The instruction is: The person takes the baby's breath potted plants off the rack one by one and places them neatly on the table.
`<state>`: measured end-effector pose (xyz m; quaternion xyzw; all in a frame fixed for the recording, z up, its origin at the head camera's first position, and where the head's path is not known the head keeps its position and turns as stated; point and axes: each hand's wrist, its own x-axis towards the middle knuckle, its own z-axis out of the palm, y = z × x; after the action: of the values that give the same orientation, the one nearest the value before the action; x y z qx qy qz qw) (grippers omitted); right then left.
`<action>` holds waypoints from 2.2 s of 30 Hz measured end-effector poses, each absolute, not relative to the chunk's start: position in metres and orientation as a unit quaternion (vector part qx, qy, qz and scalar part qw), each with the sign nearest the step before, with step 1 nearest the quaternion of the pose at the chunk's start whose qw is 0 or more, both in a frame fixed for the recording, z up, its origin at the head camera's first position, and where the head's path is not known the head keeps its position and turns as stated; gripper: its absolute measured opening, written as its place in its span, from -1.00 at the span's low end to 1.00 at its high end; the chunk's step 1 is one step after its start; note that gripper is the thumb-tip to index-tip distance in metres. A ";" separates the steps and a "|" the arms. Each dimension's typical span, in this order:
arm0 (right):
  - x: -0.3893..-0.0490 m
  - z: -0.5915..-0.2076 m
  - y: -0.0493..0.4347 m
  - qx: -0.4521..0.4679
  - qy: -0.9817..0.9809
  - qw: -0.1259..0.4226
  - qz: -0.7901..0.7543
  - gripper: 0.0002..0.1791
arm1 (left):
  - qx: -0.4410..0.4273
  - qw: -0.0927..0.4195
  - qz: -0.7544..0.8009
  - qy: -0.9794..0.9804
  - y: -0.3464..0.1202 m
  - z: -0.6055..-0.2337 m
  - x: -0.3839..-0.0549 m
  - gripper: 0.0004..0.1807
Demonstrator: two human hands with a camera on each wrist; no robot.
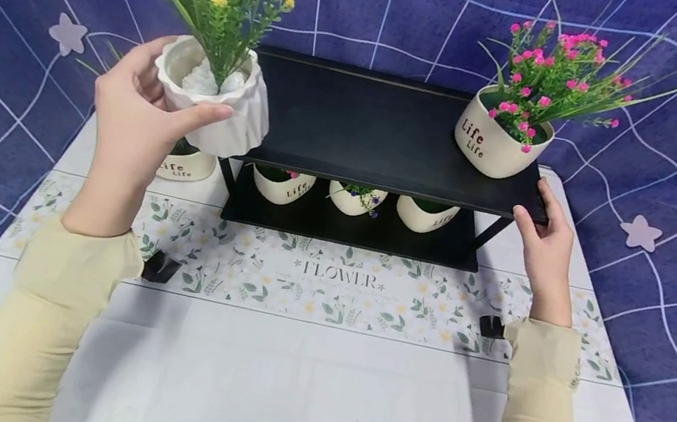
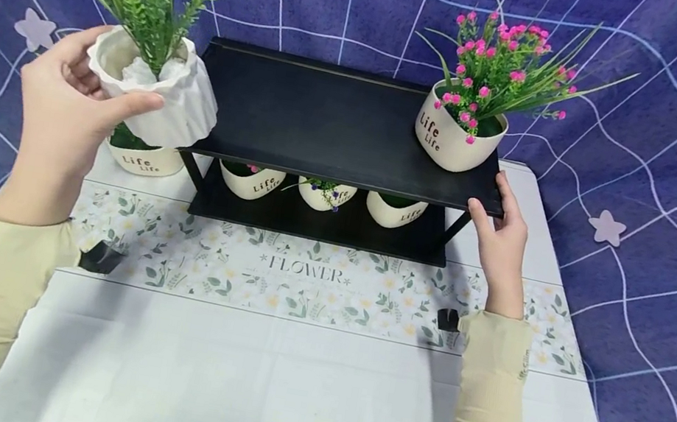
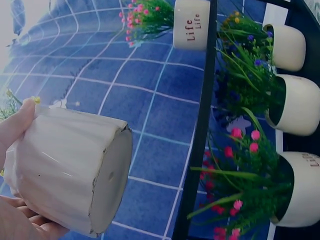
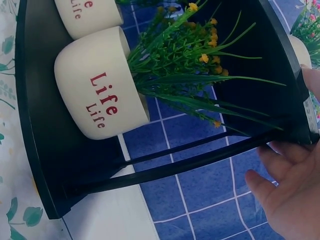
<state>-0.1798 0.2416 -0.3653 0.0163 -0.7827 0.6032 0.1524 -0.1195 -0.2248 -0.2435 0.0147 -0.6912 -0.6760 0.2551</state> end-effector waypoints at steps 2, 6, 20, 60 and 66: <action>-0.180 -0.365 0.241 0.018 -0.781 0.153 0.606 -0.39 | 0.023 0.258 -0.677 -0.689 -0.228 -0.244 -0.118 -0.20; -0.179 -0.365 0.240 0.019 -0.778 0.155 0.609 -0.39 | 0.035 0.261 -0.690 -0.674 -0.234 -0.247 -0.115 -0.20; -0.180 -0.364 0.240 0.019 -0.779 0.155 0.607 -0.39 | 0.072 0.289 -0.708 -0.640 -0.252 -0.261 -0.106 -0.18; -0.181 -0.365 0.241 0.018 -0.790 0.157 0.592 -0.40 | 0.193 0.371 -0.661 -0.623 -0.300 -0.340 -0.097 -0.07; -0.181 -0.365 0.241 0.018 -0.789 0.157 0.594 -0.40 | 0.200 0.372 -0.667 -0.614 -0.303 -0.359 -0.098 -0.02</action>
<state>-0.1808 0.2409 -0.3653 0.0180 -0.7886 0.5943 0.1567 -0.0981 -0.3027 -0.3592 0.1996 -0.6137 -0.6674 0.3716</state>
